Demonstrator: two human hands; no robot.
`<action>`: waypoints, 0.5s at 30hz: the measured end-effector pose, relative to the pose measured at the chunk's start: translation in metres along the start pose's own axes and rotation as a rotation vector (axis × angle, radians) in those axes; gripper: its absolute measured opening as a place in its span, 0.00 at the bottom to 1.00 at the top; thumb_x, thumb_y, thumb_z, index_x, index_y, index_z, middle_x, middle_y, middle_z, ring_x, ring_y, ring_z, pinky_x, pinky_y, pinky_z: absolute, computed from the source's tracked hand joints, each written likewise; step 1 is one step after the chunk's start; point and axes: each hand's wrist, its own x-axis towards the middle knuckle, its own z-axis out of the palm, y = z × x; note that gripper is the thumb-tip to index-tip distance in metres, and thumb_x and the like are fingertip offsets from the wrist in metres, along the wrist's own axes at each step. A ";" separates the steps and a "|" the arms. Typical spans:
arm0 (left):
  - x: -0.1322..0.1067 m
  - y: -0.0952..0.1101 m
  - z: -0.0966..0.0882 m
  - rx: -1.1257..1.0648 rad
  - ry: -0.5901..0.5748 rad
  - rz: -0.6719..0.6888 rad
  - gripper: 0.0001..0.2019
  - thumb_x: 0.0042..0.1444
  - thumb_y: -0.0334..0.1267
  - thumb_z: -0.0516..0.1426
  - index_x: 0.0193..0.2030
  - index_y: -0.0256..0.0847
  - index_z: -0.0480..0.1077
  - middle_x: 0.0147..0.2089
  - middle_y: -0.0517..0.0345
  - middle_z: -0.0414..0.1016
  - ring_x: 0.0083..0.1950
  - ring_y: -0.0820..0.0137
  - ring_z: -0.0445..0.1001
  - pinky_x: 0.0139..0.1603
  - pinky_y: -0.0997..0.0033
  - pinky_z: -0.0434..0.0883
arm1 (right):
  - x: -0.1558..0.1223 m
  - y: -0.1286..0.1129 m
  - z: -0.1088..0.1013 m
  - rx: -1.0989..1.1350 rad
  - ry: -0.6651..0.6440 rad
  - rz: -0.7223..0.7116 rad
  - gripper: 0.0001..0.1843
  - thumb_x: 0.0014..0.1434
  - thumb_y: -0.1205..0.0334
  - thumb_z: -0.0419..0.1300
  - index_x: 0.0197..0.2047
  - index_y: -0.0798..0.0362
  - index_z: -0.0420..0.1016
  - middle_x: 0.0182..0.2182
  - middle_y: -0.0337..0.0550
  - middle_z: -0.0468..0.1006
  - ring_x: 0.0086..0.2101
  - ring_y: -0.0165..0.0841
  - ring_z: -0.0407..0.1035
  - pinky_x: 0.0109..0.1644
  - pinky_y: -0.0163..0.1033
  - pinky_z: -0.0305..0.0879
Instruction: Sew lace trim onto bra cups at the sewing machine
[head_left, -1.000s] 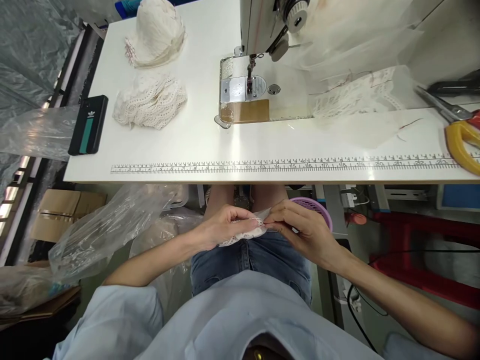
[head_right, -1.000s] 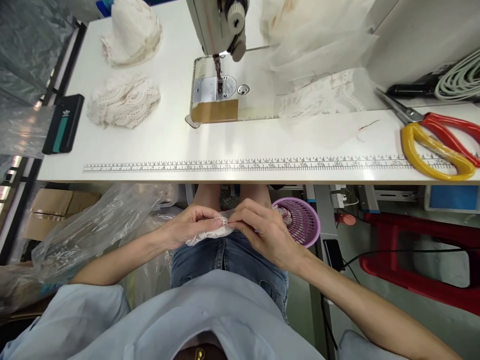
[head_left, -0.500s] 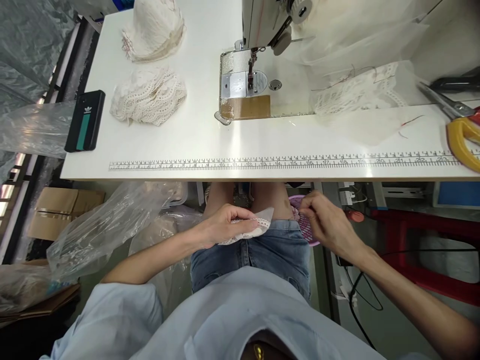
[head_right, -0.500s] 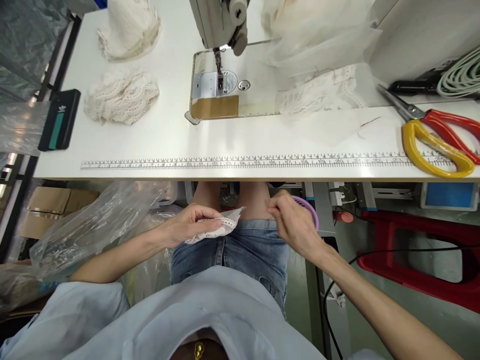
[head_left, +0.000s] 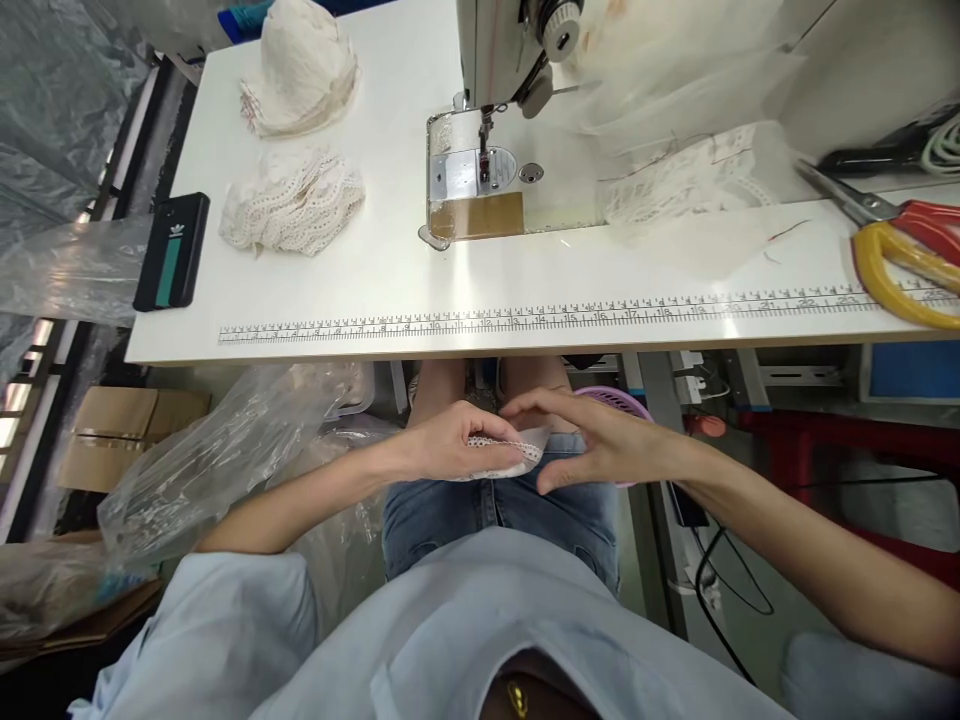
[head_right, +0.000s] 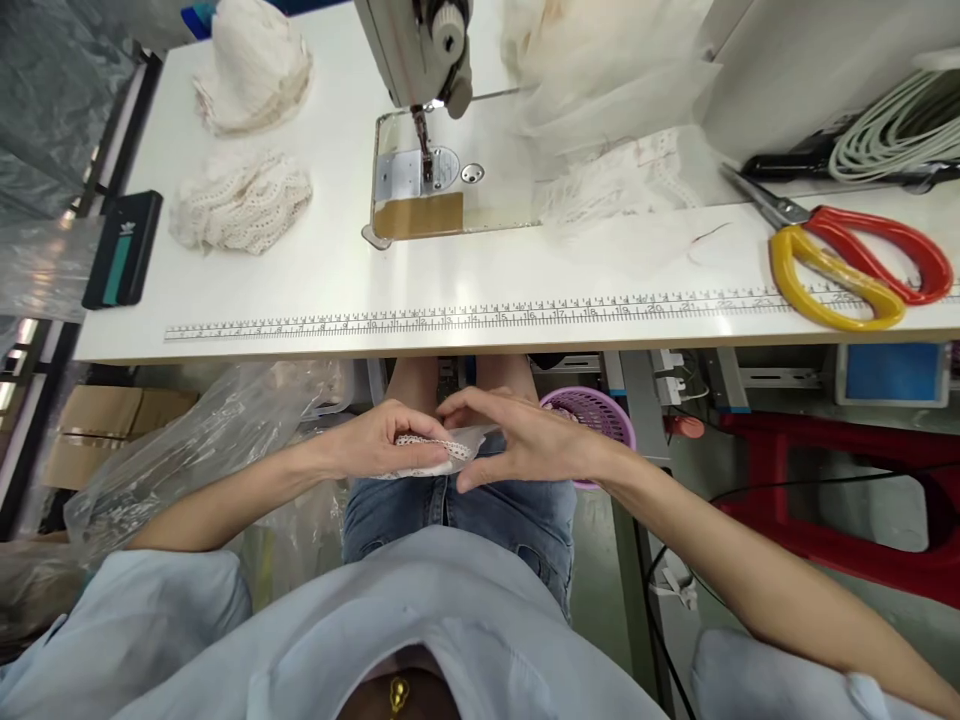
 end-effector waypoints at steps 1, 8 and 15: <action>-0.002 0.000 -0.001 0.033 0.005 0.009 0.13 0.55 0.42 0.57 0.39 0.35 0.77 0.31 0.59 0.74 0.29 0.78 0.65 0.29 0.78 0.59 | 0.010 -0.001 0.001 0.087 -0.087 0.001 0.25 0.50 0.44 0.64 0.46 0.51 0.71 0.39 0.43 0.76 0.40 0.37 0.69 0.41 0.39 0.65; -0.019 -0.014 -0.018 0.122 -0.003 -0.064 0.13 0.49 0.45 0.61 0.32 0.35 0.73 0.24 0.65 0.64 0.25 0.79 0.57 0.24 0.79 0.54 | 0.028 0.003 0.007 0.335 -0.232 0.067 0.14 0.55 0.52 0.62 0.29 0.56 0.71 0.24 0.33 0.65 0.26 0.25 0.59 0.29 0.33 0.55; -0.014 0.002 -0.031 0.272 -0.079 0.044 0.15 0.51 0.48 0.59 0.31 0.35 0.74 0.28 0.61 0.67 0.29 0.77 0.62 0.29 0.77 0.57 | 0.030 -0.016 -0.003 0.286 -0.264 0.009 0.12 0.57 0.56 0.60 0.28 0.56 0.68 0.26 0.35 0.68 0.27 0.26 0.62 0.31 0.33 0.59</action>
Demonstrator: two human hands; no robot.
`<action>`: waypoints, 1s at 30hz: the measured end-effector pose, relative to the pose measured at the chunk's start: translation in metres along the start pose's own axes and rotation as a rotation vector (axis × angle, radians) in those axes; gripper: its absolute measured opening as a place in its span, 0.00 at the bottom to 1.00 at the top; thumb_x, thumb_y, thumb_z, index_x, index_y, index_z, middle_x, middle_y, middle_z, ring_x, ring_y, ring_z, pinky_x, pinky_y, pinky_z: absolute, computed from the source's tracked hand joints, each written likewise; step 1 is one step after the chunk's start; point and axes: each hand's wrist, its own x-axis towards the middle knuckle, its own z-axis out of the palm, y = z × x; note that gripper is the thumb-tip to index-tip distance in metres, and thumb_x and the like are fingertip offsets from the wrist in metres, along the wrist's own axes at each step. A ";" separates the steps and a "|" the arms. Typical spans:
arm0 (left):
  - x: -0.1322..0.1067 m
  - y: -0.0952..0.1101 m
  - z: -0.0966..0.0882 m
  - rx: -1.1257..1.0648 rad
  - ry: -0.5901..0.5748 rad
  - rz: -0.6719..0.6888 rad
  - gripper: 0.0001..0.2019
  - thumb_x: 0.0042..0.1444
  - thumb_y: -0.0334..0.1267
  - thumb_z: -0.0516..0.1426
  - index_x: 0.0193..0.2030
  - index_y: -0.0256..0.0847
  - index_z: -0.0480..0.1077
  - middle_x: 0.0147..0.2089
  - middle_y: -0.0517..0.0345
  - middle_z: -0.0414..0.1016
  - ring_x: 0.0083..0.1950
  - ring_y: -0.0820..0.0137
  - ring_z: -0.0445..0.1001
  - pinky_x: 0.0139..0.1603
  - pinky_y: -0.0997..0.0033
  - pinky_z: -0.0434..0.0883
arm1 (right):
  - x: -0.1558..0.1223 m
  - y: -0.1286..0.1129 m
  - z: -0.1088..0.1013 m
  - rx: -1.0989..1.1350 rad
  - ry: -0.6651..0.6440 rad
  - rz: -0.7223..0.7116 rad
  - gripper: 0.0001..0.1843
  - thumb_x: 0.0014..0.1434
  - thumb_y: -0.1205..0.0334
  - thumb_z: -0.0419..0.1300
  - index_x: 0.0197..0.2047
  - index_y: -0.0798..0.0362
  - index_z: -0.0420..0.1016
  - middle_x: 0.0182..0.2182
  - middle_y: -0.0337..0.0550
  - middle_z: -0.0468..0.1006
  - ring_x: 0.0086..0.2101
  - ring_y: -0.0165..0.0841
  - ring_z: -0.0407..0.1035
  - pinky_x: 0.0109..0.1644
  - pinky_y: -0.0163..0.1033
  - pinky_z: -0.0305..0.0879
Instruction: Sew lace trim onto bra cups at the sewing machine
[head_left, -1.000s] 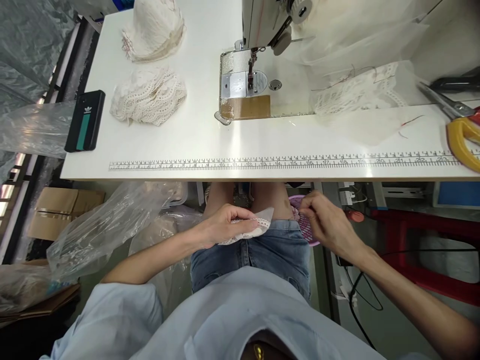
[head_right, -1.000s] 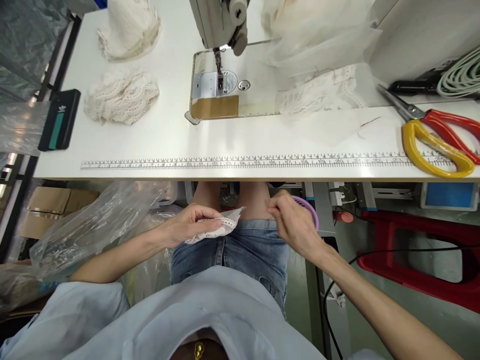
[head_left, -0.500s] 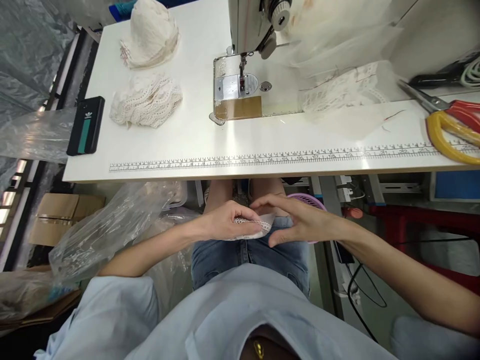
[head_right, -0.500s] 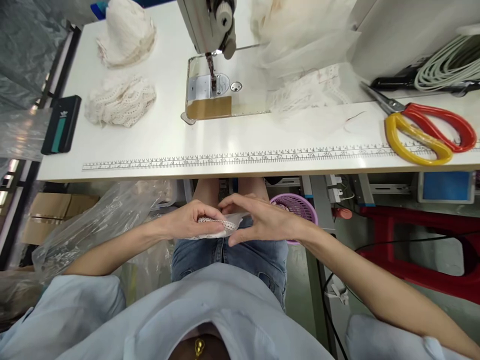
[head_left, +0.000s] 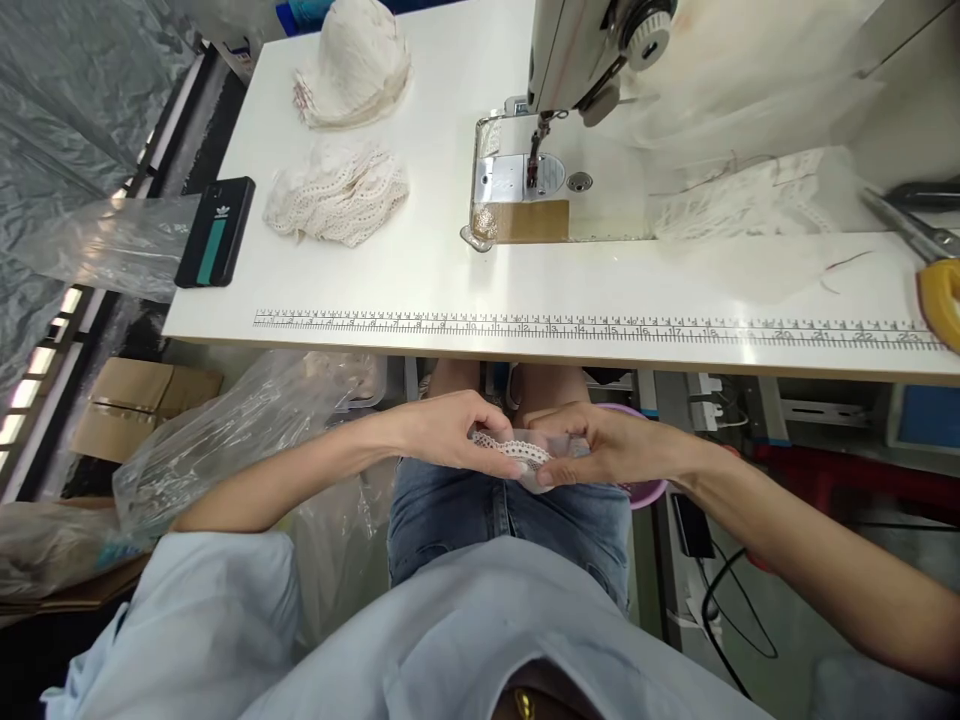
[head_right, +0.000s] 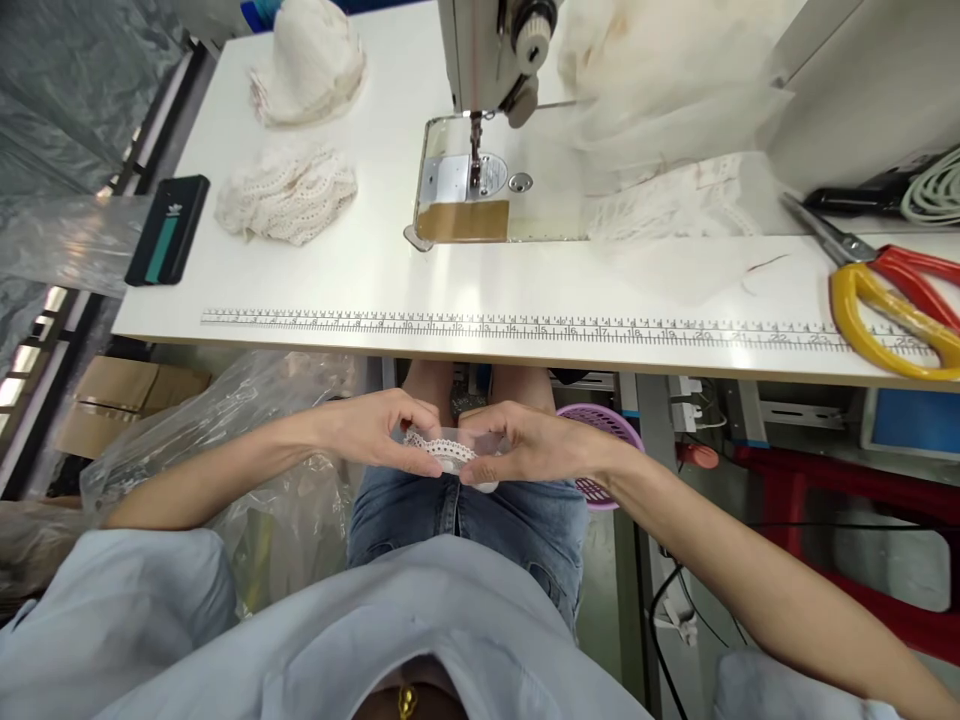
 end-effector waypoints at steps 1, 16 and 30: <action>0.001 0.003 -0.003 -0.007 -0.011 -0.001 0.15 0.52 0.47 0.59 0.31 0.35 0.74 0.28 0.61 0.68 0.29 0.77 0.62 0.29 0.77 0.57 | 0.001 -0.003 -0.002 0.008 -0.006 -0.005 0.13 0.58 0.56 0.60 0.28 0.55 0.67 0.26 0.35 0.68 0.27 0.26 0.63 0.32 0.33 0.60; -0.036 0.069 -0.088 0.022 0.217 0.104 0.12 0.46 0.43 0.65 0.30 0.35 0.74 0.27 0.60 0.71 0.29 0.75 0.67 0.30 0.77 0.62 | -0.001 -0.078 -0.060 -0.371 0.206 -0.132 0.14 0.59 0.51 0.59 0.33 0.54 0.68 0.26 0.36 0.69 0.26 0.27 0.64 0.27 0.31 0.59; 0.100 0.010 -0.129 0.915 0.747 0.616 0.10 0.59 0.28 0.54 0.33 0.40 0.77 0.37 0.58 0.76 0.42 0.72 0.72 0.47 0.65 0.58 | 0.018 -0.086 -0.140 -1.204 0.585 -0.096 0.15 0.67 0.61 0.46 0.36 0.54 0.72 0.31 0.46 0.76 0.29 0.33 0.69 0.30 0.36 0.62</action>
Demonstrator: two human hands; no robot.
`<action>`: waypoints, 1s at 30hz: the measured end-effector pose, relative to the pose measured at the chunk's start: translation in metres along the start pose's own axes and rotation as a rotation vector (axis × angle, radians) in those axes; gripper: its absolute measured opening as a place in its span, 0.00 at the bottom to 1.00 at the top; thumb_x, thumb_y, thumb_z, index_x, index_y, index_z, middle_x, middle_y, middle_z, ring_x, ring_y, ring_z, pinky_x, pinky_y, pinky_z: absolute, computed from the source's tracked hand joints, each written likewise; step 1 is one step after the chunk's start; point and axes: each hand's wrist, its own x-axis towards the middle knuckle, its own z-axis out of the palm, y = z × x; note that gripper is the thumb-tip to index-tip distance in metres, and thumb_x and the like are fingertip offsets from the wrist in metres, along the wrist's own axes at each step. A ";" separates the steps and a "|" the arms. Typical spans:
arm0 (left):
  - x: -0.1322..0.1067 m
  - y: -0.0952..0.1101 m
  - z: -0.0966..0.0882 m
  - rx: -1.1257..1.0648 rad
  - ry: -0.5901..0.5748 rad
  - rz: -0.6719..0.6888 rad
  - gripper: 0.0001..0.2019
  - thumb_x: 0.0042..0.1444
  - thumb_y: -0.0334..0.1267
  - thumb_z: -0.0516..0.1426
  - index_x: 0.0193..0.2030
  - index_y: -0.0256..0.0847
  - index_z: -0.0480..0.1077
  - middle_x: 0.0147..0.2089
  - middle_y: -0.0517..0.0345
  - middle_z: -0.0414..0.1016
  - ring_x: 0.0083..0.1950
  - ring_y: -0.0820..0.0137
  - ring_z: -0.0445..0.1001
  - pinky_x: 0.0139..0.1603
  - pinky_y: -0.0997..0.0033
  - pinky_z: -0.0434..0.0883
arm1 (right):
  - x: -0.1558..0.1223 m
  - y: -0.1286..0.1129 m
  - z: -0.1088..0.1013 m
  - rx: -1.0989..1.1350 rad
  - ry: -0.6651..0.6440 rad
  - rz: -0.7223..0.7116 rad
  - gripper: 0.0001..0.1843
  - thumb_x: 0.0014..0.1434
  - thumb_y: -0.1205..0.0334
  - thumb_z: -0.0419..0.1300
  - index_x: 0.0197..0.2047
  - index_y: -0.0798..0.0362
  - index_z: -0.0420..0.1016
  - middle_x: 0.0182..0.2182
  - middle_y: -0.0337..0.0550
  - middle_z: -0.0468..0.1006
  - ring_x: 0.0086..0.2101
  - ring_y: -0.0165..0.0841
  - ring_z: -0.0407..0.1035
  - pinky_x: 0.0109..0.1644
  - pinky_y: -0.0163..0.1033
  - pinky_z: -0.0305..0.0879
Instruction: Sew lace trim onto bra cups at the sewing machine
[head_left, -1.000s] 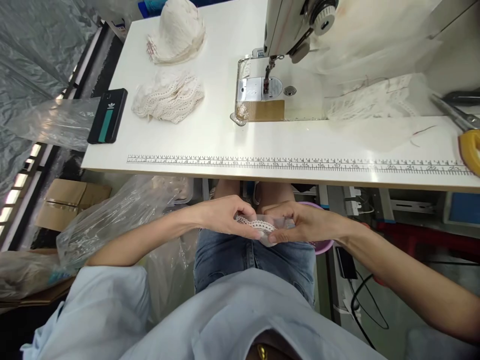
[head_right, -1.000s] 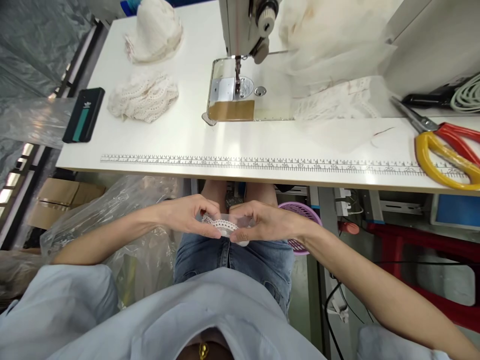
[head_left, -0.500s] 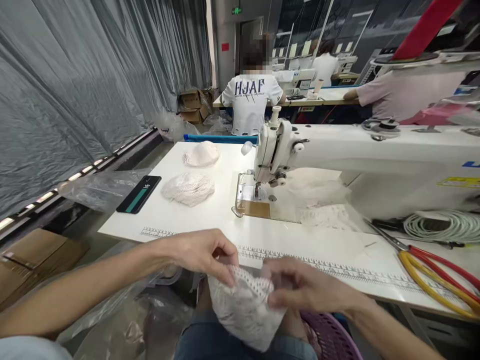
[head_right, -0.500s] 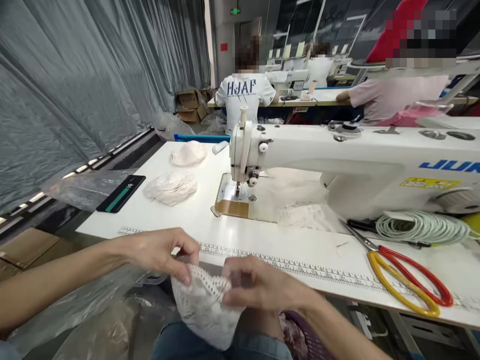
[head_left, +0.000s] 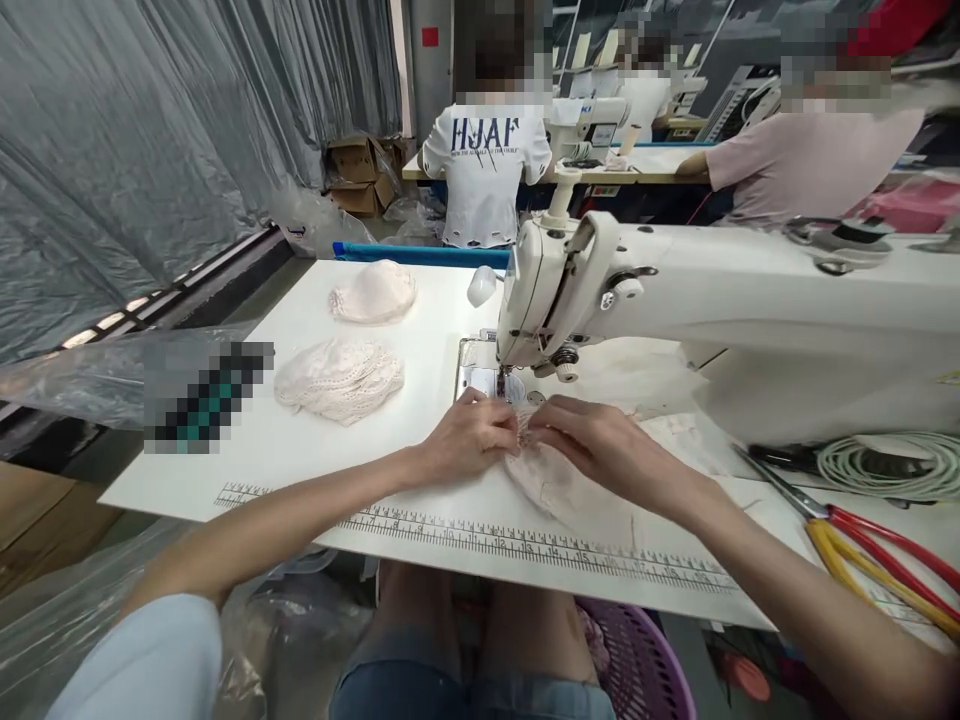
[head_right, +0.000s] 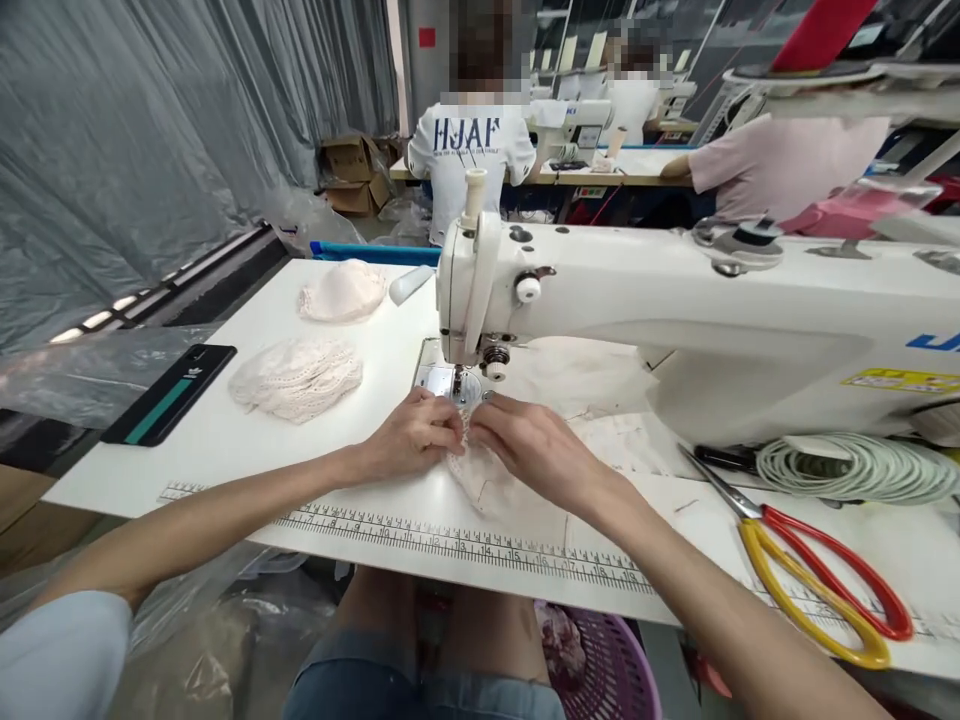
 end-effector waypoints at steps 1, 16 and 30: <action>-0.002 0.000 -0.002 0.008 0.001 0.007 0.11 0.60 0.29 0.53 0.33 0.41 0.77 0.37 0.58 0.76 0.42 0.72 0.72 0.48 0.65 0.59 | 0.004 0.003 0.011 -0.092 0.055 -0.015 0.14 0.67 0.62 0.47 0.38 0.55 0.72 0.35 0.49 0.76 0.33 0.35 0.70 0.29 0.36 0.62; -0.011 -0.019 -0.020 0.279 -0.098 0.129 0.15 0.61 0.25 0.47 0.51 0.40 0.67 0.48 0.51 0.71 0.43 0.72 0.71 0.58 0.58 0.58 | 0.012 0.039 0.040 -0.386 0.117 -0.006 0.14 0.65 0.61 0.51 0.52 0.53 0.67 0.47 0.52 0.77 0.39 0.42 0.71 0.29 0.41 0.65; 0.003 -0.032 -0.017 0.310 -0.112 0.078 0.14 0.63 0.31 0.47 0.54 0.38 0.64 0.49 0.47 0.70 0.48 0.68 0.71 0.58 0.56 0.58 | 0.020 0.062 0.043 -0.383 0.214 0.019 0.13 0.67 0.60 0.47 0.45 0.49 0.72 0.33 0.50 0.79 0.31 0.38 0.70 0.31 0.40 0.63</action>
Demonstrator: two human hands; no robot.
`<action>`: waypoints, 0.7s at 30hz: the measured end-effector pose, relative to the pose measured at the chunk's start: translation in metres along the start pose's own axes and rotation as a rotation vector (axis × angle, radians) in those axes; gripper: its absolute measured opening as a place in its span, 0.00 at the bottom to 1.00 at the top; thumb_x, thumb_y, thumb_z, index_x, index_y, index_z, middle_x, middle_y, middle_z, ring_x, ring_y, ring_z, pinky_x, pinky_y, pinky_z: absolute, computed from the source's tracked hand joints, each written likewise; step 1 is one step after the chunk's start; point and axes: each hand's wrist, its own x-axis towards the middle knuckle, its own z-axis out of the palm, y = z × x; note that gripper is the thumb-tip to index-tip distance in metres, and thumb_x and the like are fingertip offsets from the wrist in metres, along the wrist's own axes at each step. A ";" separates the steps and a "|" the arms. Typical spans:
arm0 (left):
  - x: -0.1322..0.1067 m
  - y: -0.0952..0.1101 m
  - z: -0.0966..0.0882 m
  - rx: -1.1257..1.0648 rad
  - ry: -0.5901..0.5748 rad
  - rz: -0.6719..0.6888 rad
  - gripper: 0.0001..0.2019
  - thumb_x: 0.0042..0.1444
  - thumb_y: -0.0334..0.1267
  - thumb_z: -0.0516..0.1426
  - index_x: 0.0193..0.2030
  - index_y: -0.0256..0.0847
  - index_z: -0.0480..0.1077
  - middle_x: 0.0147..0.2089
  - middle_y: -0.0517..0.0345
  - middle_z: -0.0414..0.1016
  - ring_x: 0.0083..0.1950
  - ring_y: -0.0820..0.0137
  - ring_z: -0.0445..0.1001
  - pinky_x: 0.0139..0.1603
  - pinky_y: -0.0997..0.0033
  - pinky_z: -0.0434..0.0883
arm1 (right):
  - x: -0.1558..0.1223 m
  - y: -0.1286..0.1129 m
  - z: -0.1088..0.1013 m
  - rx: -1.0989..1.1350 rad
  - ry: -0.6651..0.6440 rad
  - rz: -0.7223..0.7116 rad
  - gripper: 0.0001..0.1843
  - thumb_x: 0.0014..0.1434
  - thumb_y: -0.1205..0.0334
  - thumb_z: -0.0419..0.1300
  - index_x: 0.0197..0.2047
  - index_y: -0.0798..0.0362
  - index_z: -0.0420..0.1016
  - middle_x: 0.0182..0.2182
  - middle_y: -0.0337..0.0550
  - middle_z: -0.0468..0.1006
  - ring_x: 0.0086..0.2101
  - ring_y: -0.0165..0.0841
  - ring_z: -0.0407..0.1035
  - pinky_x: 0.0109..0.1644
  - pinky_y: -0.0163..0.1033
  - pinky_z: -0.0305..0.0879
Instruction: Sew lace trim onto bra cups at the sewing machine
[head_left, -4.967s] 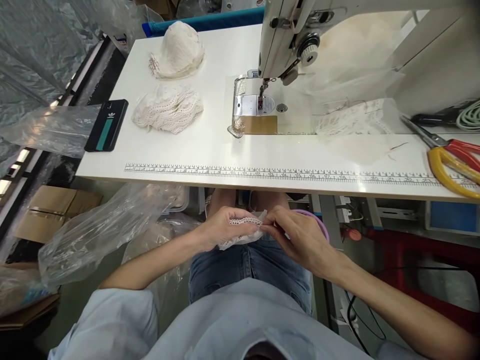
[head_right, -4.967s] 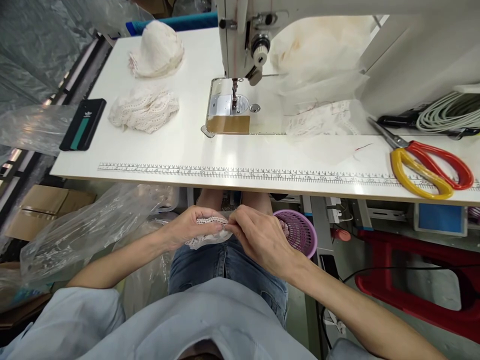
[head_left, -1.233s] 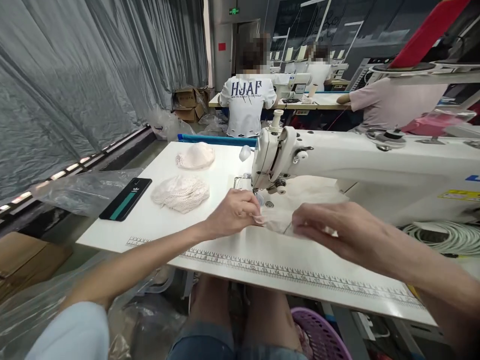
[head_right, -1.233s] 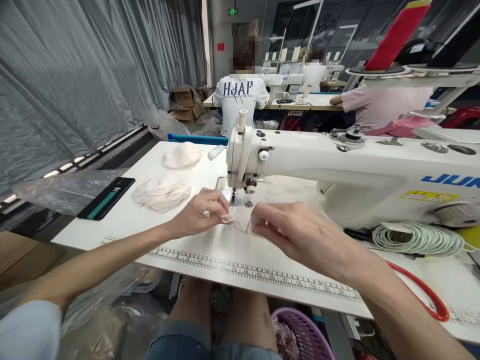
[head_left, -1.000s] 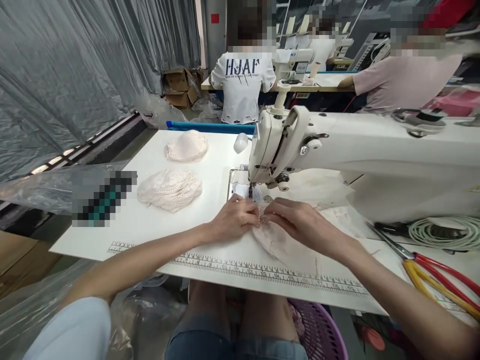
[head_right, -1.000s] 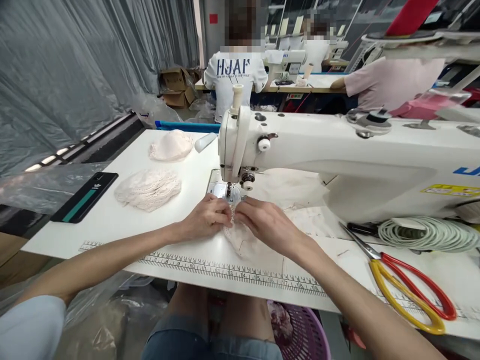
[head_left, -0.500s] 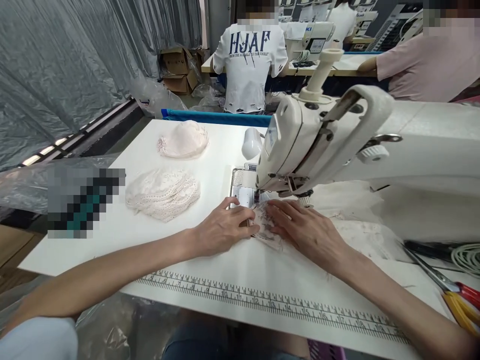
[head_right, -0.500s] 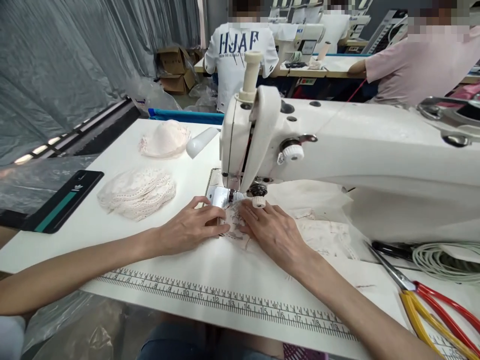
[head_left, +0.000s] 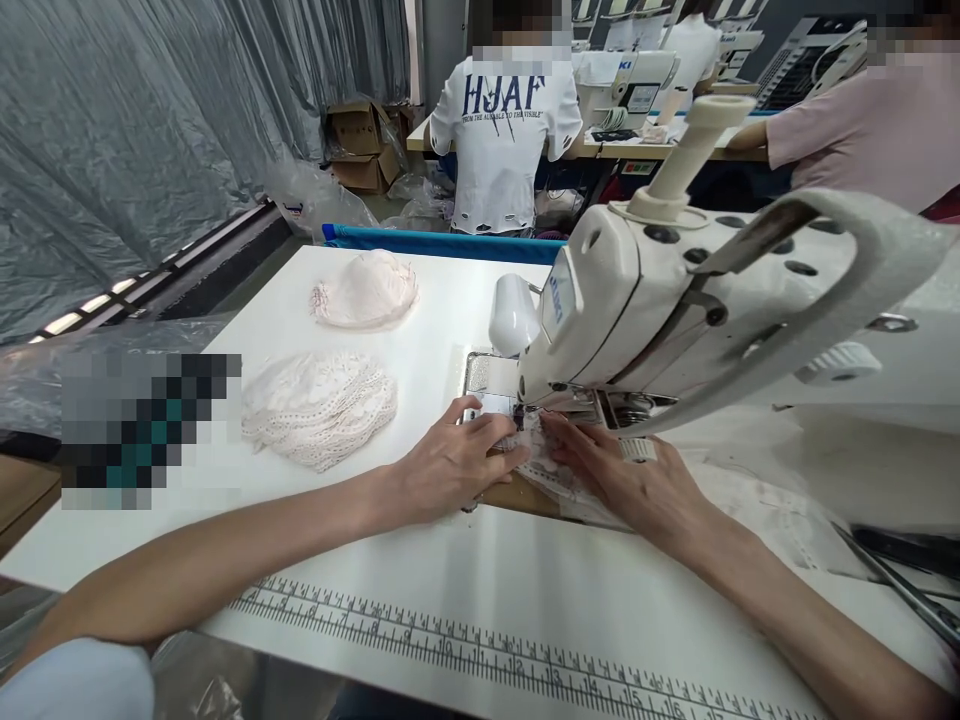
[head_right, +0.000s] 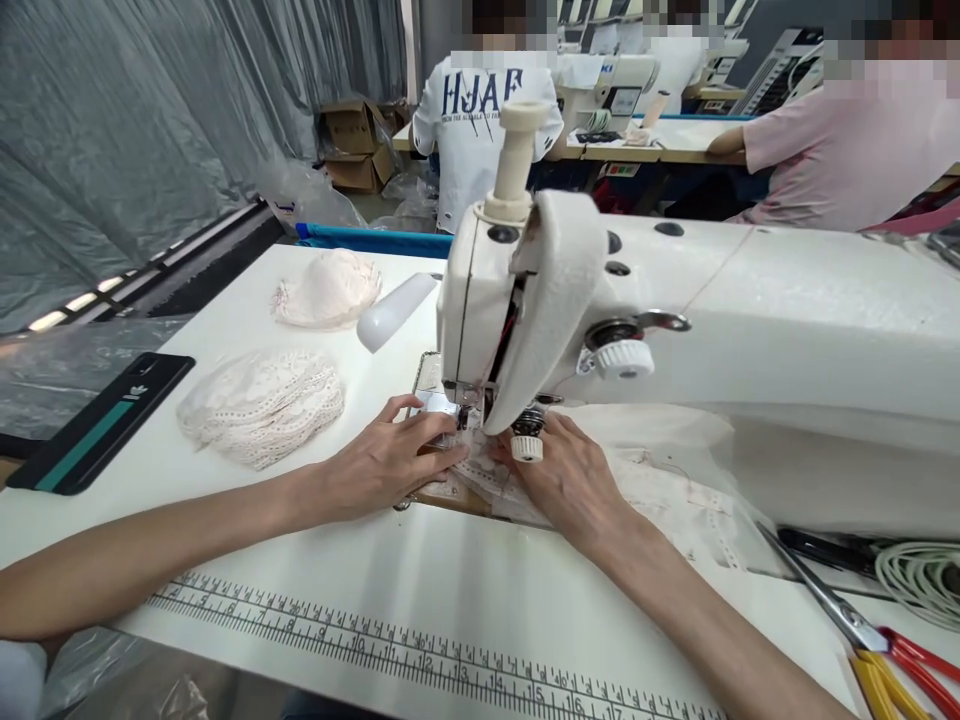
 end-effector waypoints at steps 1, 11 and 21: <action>0.000 0.000 0.000 0.004 0.008 0.000 0.14 0.63 0.30 0.47 0.54 0.38 0.64 0.49 0.47 0.70 0.48 0.69 0.71 0.58 0.56 0.58 | -0.001 -0.001 -0.002 -0.003 -0.011 -0.017 0.14 0.67 0.60 0.47 0.48 0.49 0.71 0.36 0.51 0.79 0.33 0.39 0.70 0.32 0.41 0.64; -0.001 0.004 0.006 0.047 0.209 0.096 0.08 0.62 0.26 0.49 0.40 0.37 0.68 0.41 0.58 0.77 0.43 0.74 0.73 0.54 0.65 0.64 | -0.011 -0.021 -0.021 0.291 -0.054 -0.294 0.19 0.64 0.50 0.52 0.50 0.54 0.71 0.48 0.49 0.77 0.44 0.39 0.71 0.45 0.46 0.64; -0.002 0.007 0.005 0.077 0.225 0.091 0.07 0.61 0.25 0.50 0.38 0.37 0.68 0.41 0.57 0.77 0.42 0.73 0.74 0.52 0.65 0.66 | -0.014 -0.023 -0.021 0.299 -0.034 -0.294 0.16 0.64 0.53 0.53 0.48 0.54 0.73 0.48 0.46 0.78 0.43 0.39 0.70 0.43 0.44 0.62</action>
